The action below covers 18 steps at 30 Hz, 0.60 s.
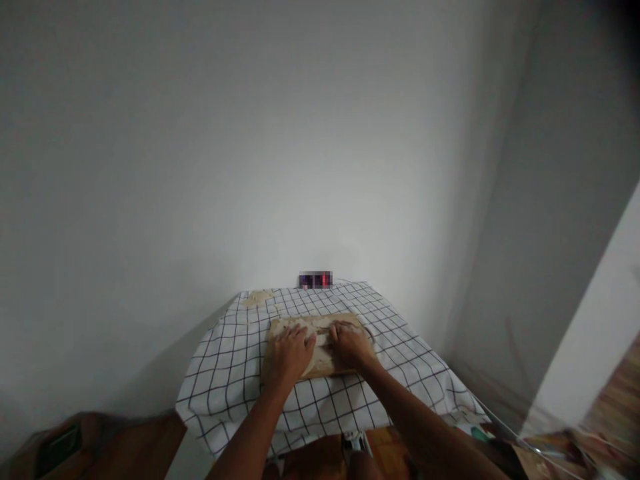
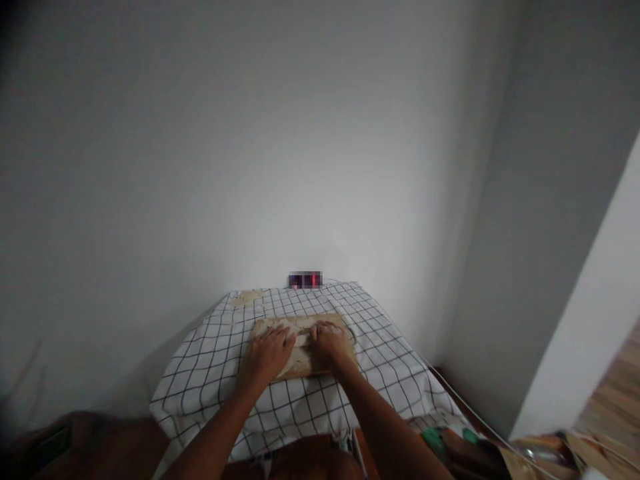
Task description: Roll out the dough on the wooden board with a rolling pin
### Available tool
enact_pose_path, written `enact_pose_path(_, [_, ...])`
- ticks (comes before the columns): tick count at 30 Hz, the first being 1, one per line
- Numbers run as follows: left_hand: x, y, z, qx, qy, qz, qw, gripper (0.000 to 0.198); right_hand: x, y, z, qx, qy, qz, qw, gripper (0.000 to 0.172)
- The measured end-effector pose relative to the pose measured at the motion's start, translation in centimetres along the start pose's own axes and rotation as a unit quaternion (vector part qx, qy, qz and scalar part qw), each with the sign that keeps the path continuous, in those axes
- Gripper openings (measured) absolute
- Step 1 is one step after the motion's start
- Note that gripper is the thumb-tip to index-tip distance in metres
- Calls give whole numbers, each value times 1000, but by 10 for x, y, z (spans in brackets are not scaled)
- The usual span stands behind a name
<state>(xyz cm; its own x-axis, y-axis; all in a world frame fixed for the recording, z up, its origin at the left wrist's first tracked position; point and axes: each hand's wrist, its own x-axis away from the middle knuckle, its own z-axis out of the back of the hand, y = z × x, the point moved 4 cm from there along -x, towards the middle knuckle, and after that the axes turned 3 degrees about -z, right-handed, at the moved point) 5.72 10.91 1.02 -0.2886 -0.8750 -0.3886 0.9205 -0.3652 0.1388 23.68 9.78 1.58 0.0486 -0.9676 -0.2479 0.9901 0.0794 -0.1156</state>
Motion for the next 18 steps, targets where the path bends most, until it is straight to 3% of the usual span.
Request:
enact_pose_path(4, [-11,-1,-2,7,-3,-3,1000,43,-16,5,-9,-19,21,-36,999,51])
enact_pose_path(8, [-25,-1,-3,4,-3,-7,1000,44,-32,9,-16,-17,22,-36,999,52])
enact_pose_path(18, [-45,-9,-18,2,-5,-19,1000,50,-53,13,-17,40,-48,-21,998,47])
